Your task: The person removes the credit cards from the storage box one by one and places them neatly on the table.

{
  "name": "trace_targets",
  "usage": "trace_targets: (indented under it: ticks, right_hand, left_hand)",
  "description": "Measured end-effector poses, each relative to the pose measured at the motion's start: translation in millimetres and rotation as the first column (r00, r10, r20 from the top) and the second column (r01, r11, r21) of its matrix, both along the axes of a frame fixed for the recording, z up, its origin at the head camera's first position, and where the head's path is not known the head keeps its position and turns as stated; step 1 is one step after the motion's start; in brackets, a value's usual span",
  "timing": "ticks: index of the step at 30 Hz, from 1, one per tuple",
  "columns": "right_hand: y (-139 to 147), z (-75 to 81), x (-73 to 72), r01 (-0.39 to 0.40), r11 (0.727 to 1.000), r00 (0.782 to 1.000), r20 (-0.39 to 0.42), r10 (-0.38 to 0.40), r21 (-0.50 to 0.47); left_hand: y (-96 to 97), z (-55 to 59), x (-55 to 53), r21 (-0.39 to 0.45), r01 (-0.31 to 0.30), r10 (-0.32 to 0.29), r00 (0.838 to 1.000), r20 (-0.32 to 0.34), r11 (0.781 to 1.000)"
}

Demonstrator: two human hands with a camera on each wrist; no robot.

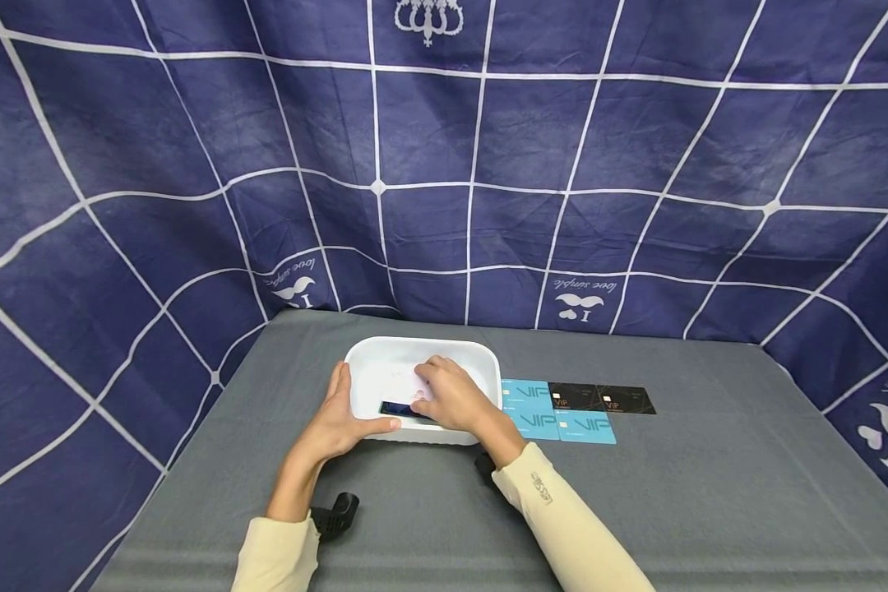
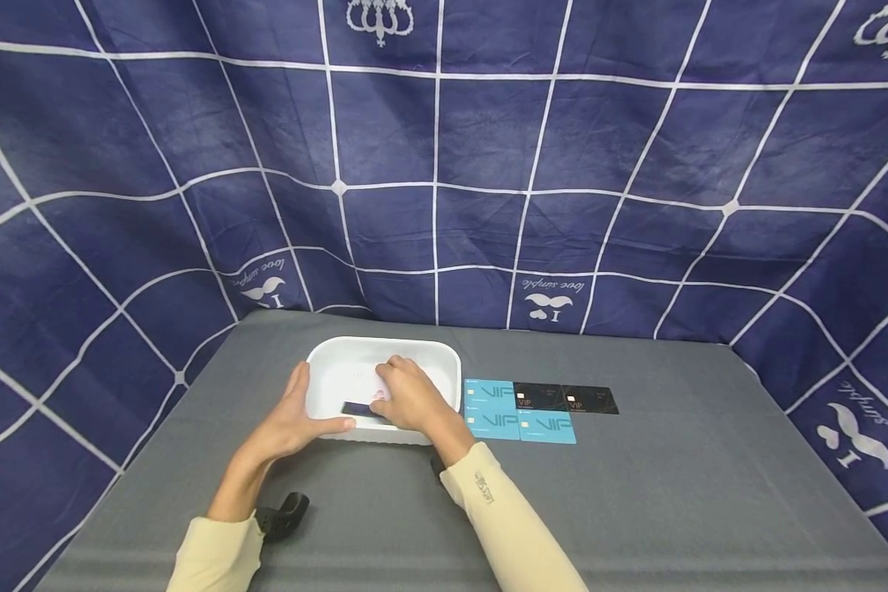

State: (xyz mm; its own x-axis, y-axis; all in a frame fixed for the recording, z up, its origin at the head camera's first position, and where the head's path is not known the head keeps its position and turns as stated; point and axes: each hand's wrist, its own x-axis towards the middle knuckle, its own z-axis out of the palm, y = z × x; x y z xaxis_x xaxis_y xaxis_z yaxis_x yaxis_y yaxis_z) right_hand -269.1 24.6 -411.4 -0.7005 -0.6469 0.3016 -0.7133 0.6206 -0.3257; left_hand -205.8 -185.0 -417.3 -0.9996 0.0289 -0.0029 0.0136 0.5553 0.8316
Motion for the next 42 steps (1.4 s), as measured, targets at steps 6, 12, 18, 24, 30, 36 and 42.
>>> trace_targets:
  ticks: [6, 12, 18, 24, 30, 36, 42]
  right_hand:
    - [8, 7.2, 8.6, 0.003, 1.000, 1.000, -0.001, -0.003, -0.026]
    - [22, 11.0, 16.9, -0.001, 0.997, 1.000, 0.012, 0.002, -0.082]
    - [35, 15.3, 21.8, -0.027, 0.994, 1.000, -0.014, 0.026, -0.103]
    - [54, 14.6, 31.2, -0.005, 0.994, 1.000, -0.014, 0.004, -0.106]
    - [75, 16.2, 41.2, 0.000, 0.992, 1.000, -0.025, -0.004, -0.125]
    - [95, 18.3, 50.9, 0.017, 0.991, 1.000, 0.016, -0.015, -0.136]
    - [113, 19.2, 59.3, 0.018, 0.988, 1.000, 0.021, -0.015, -0.154]
  left_hand:
    - [1.5, -0.4, 1.0, 0.013, 0.005, -0.005, 1.000, -0.003, 1.000]
    - [-0.1, 0.8, 0.1, 0.004, 0.009, -0.009, 1.000, -0.013, 1.000]
    - [-3.0, 3.6, 0.0, -0.004, 0.003, -0.003, 1.000, -0.006, 1.000]
    - [-1.2, 2.3, 0.3, 0.002, 0.006, -0.006, 1.000, 0.002, 1.000]
    - [-0.6, 1.1, -0.3, 0.006, 0.007, -0.007, 1.000, -0.019, 1.000]
    - [-0.4, 0.2, -0.6, 0.005, 0.007, -0.007, 1.000, -0.009, 1.000]
    - [-0.1, 0.0, -0.1, -0.002, 0.006, -0.006, 1.000, 0.003, 1.000]
